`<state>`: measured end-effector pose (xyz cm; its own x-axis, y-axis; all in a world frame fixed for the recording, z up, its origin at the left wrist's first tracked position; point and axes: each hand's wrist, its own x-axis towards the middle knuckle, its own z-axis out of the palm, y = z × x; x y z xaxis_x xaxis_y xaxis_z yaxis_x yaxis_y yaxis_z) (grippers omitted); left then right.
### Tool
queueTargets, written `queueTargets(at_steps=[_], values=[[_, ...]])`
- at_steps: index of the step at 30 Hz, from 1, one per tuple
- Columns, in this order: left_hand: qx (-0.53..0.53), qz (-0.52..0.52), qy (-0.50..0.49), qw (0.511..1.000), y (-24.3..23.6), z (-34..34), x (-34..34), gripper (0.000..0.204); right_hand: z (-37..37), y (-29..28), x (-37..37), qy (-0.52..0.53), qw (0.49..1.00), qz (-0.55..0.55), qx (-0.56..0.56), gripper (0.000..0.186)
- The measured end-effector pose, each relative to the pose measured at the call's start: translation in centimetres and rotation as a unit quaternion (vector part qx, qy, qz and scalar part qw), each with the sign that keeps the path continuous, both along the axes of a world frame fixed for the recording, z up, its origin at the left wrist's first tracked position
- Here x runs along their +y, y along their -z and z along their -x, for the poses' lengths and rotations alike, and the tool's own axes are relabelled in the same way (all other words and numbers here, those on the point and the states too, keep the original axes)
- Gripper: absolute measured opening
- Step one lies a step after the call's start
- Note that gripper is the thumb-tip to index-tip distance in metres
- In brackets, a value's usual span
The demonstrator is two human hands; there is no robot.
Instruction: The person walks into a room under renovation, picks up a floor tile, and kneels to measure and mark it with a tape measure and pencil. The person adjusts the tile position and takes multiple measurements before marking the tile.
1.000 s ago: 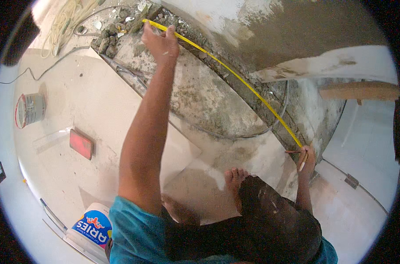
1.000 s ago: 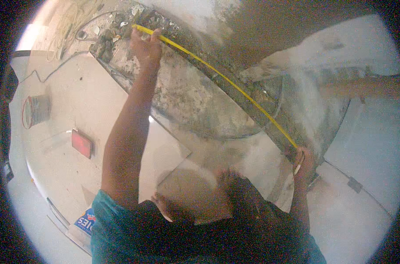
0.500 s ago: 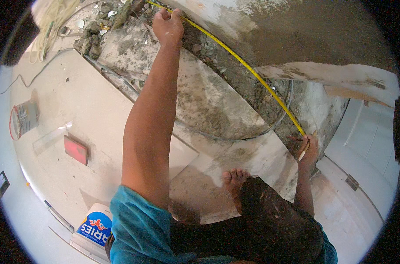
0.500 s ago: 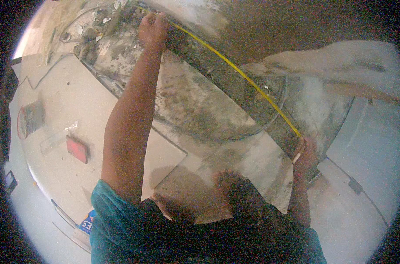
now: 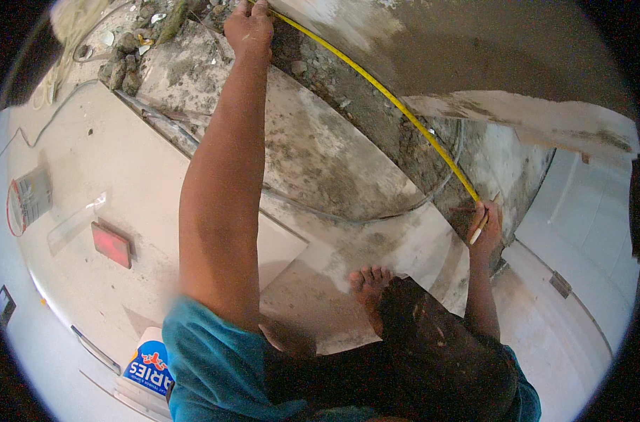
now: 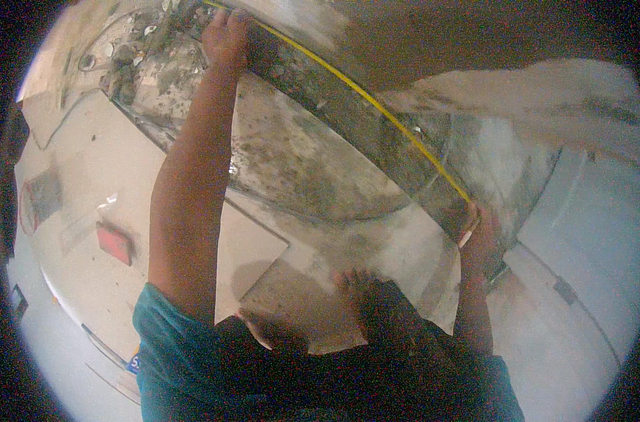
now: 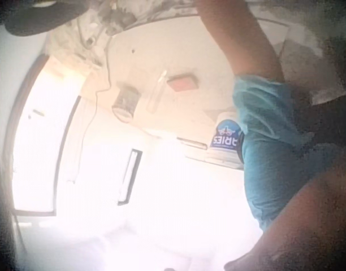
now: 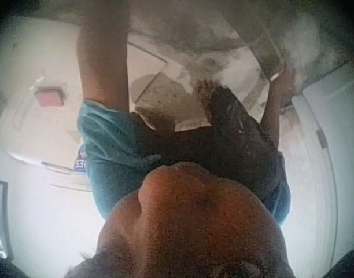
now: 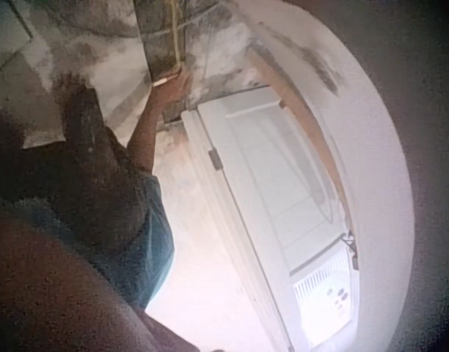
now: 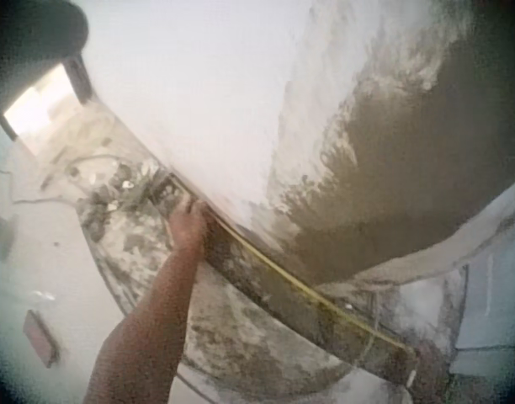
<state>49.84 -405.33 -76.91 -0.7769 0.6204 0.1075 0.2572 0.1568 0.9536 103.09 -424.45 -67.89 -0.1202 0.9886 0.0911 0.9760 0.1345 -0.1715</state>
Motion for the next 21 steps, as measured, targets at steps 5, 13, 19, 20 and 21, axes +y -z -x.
queueTargets(at_steps=[5, 13, 19, 20, 21], values=[[0.173, 0.178, 0.033, 0.968, 0.3, 1.7, -0.1, 0.045, 0.3, 0.3, 0.5, 0.049, 0.998, 0.045, -0.006, 0.015], [0.015, 0.062, 0.105, 0.992, 2.1, 3.0, 0.1, 0.047, 0.2, 1.4, 0.3, 0.033, 0.998, -0.006, -0.049, 0.013], [-0.146, 0.089, 0.039, 0.985, 0.8, 2.4, 0.1, 0.041, 0.1, 2.6, 0.4, 0.006, 0.999, -0.05, -0.002, 0.011], [-0.144, 0.07, 0.053, 0.986, 0.5, 2.3, 0.2, 0.04, 0.1, 2.7, 0.4, -0.003, 0.998, -0.057, 0.009, 0.011], [-0.142, 0.052, 0.066, 0.986, 0.6, 2.3, 0.2, 0.04, 0.1, 2.8, 0.5, -0.006, 0.998, -0.066, 0.003, 0.01]])
